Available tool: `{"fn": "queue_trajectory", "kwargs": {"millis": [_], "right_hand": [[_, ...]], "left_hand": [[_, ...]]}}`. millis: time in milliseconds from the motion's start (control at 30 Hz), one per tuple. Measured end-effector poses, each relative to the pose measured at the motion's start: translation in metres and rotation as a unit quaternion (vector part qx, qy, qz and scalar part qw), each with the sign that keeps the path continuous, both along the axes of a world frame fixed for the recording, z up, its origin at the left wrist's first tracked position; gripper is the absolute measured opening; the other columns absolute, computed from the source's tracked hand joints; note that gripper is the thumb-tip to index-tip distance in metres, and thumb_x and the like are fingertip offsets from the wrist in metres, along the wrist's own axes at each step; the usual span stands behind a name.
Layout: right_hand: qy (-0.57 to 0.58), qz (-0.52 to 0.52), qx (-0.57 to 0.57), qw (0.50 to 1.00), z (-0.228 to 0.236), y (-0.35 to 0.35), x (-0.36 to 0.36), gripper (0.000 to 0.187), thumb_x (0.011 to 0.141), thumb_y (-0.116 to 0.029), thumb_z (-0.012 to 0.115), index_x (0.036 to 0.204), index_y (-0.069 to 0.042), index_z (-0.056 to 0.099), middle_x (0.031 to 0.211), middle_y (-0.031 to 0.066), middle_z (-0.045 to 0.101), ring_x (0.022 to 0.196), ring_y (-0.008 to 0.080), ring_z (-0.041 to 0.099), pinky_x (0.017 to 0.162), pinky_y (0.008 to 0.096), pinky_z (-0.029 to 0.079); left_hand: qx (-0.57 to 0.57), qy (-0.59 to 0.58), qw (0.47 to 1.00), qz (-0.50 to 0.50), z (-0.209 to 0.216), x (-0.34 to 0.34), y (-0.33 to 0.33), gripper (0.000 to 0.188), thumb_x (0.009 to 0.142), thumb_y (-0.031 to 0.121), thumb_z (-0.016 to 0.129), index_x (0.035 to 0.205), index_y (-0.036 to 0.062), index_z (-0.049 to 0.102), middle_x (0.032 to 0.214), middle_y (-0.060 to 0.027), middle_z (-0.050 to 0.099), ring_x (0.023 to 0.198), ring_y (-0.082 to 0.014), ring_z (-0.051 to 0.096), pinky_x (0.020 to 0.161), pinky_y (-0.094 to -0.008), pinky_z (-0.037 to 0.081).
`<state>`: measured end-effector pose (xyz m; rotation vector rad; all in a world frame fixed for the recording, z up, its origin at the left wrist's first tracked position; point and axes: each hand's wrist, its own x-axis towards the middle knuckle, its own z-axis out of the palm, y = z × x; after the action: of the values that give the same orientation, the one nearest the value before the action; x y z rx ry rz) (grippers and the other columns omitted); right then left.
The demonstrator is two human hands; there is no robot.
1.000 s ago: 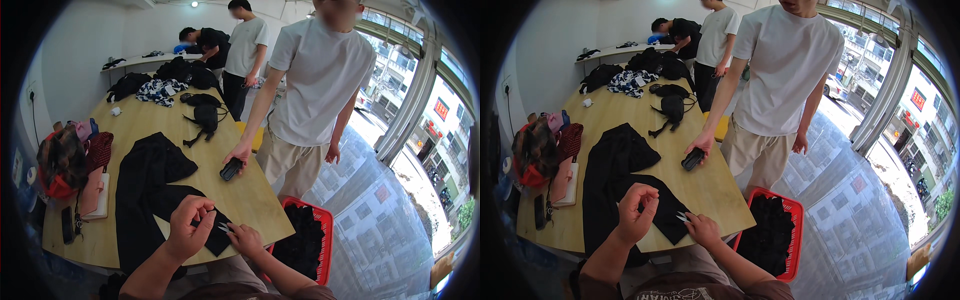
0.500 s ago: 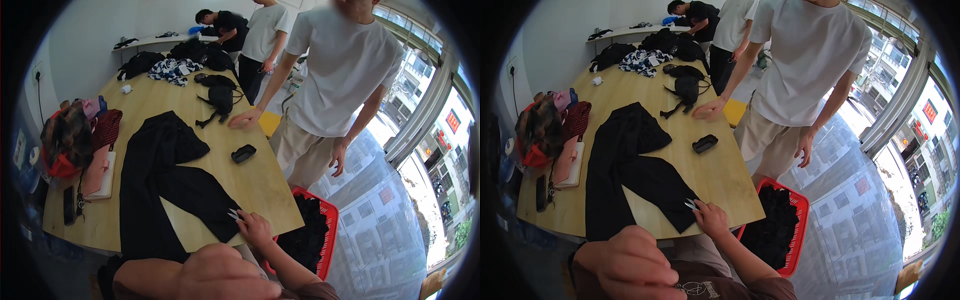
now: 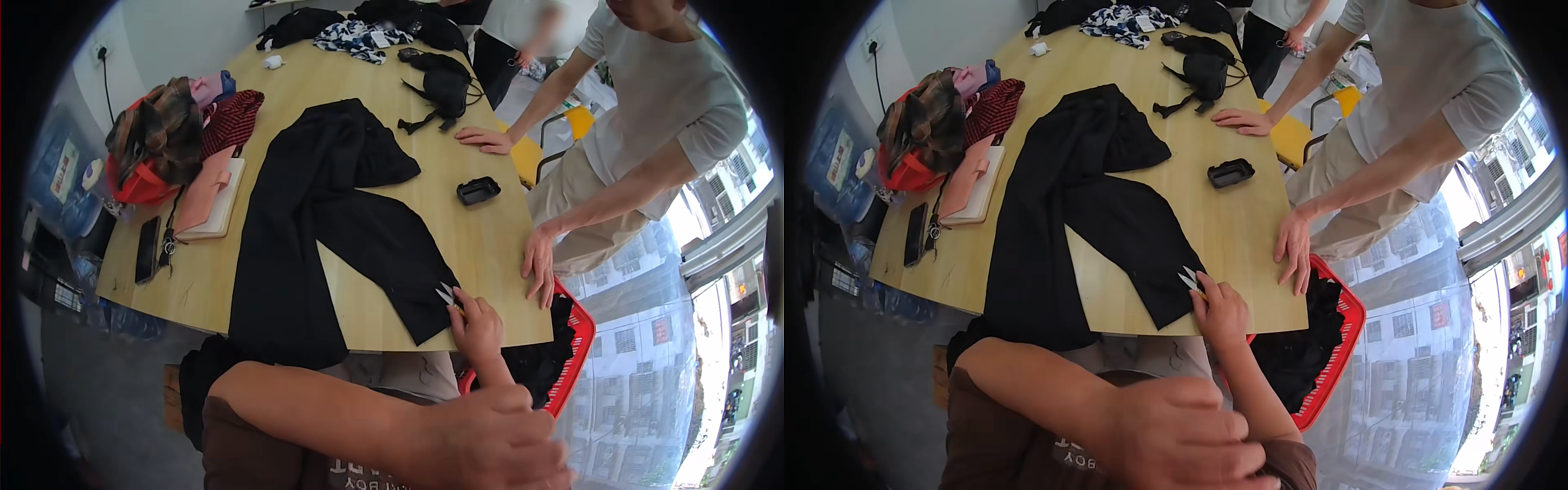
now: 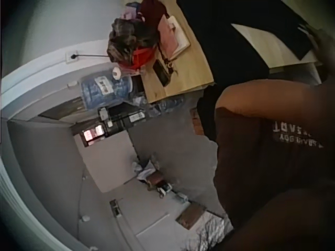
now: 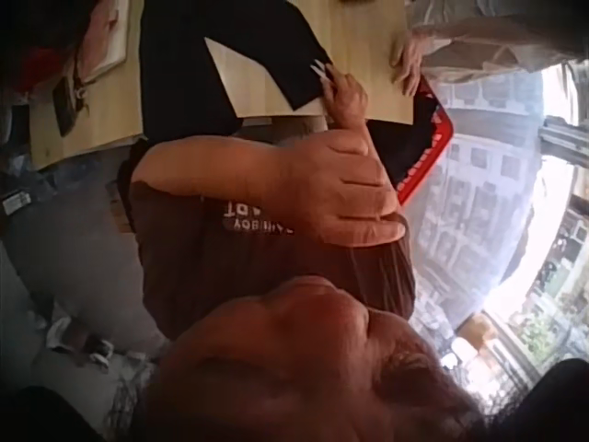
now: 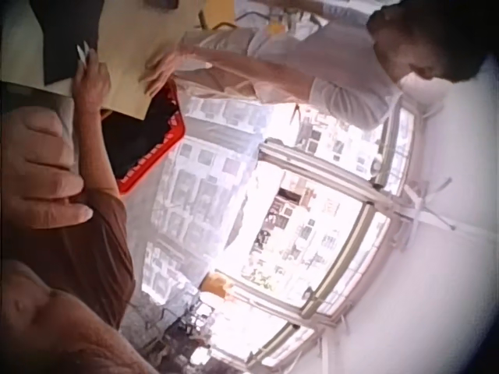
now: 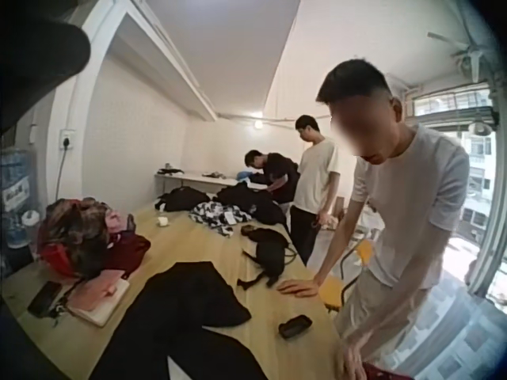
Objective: The person trims loose threads from pants using thread snips, fastens a buckle strap by hand, and holds a plastic case.
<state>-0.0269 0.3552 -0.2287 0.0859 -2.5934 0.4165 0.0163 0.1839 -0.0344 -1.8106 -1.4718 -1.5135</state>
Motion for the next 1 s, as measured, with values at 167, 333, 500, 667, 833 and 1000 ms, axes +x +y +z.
{"fn": "queue_trajectory", "kwargs": {"millis": [167, 333, 500, 667, 833, 1000], "right_hand": [[0.024, 0.031, 0.019, 0.999, -0.012, 0.006, 0.005, 0.033, 0.079, -0.024, 0.067, 0.110, -0.015, 0.064, 0.071, 0.0052, 0.055, 0.057, 0.0249, 0.057, 0.053, 0.0330, 0.046], [0.001, -0.006, 0.016, 1.000, 0.005, -0.005, 0.009, 0.031, 0.080, -0.024, 0.066, 0.110, -0.015, 0.064, 0.070, 0.0051, 0.055, 0.057, 0.0240, 0.056, 0.052, 0.0326, 0.045], [0.004, -0.002, 0.011, 1.000, 0.007, -0.006, 0.009, 0.030, 0.080, -0.023, 0.066, 0.110, -0.015, 0.064, 0.070, 0.0051, 0.054, 0.056, 0.0232, 0.055, 0.051, 0.0330, 0.044], [-0.008, -0.008, 0.022, 1.000, 0.009, -0.006, 0.007, 0.030, 0.080, -0.024, 0.066, 0.109, -0.015, 0.064, 0.070, 0.0048, 0.055, 0.056, 0.0228, 0.056, 0.052, 0.0321, 0.045], [-0.014, -0.012, 0.023, 1.000, 0.010, -0.005, 0.007, 0.030, 0.081, -0.024, 0.066, 0.108, -0.014, 0.064, 0.070, 0.0049, 0.055, 0.056, 0.0227, 0.056, 0.052, 0.0320, 0.045], [-0.013, -0.010, 0.016, 1.000, 0.010, -0.006, 0.008, 0.030, 0.081, -0.024, 0.065, 0.109, -0.014, 0.064, 0.071, 0.0049, 0.055, 0.057, 0.0228, 0.056, 0.053, 0.0320, 0.045]], "left_hand": [[-0.131, -0.045, 0.966, 0.218, -0.063, -0.068, -0.019, 0.025, 0.075, 0.003, 0.061, 0.099, 0.0078, 0.065, 0.091, -0.0039, 0.062, 0.072, -0.0192, 0.055, 0.067, -0.0289, 0.043], [-0.154, -0.129, 0.895, 0.399, -0.152, -0.128, -0.034, 0.031, 0.078, 0.015, 0.062, 0.109, 0.0088, 0.061, 0.108, -0.0069, 0.058, 0.098, -0.0265, 0.055, 0.087, -0.0376, 0.041], [-0.234, -0.079, 0.805, 0.539, -0.196, -0.150, -0.034, 0.034, 0.081, 0.020, 0.062, 0.113, 0.0098, 0.059, 0.123, -0.0085, 0.052, 0.117, -0.0291, 0.048, 0.096, -0.0460, 0.035], [-0.327, -0.070, 0.775, 0.536, -0.211, -0.155, -0.035, 0.036, 0.082, 0.023, 0.061, 0.116, 0.0115, 0.059, 0.131, -0.0087, 0.047, 0.127, -0.0298, 0.041, 0.101, -0.0528, 0.030], [-0.320, -0.068, 0.781, 0.532, -0.210, -0.155, -0.035, 0.036, 0.082, 0.024, 0.061, 0.116, 0.0124, 0.059, 0.129, -0.0088, 0.049, 0.125, -0.0296, 0.043, 0.101, -0.0540, 0.030], [-0.315, -0.066, 0.780, 0.536, -0.210, -0.154, -0.035, 0.035, 0.082, 0.024, 0.061, 0.115, 0.0121, 0.060, 0.128, -0.0089, 0.050, 0.124, -0.0295, 0.043, 0.101, -0.0536, 0.031]]}}
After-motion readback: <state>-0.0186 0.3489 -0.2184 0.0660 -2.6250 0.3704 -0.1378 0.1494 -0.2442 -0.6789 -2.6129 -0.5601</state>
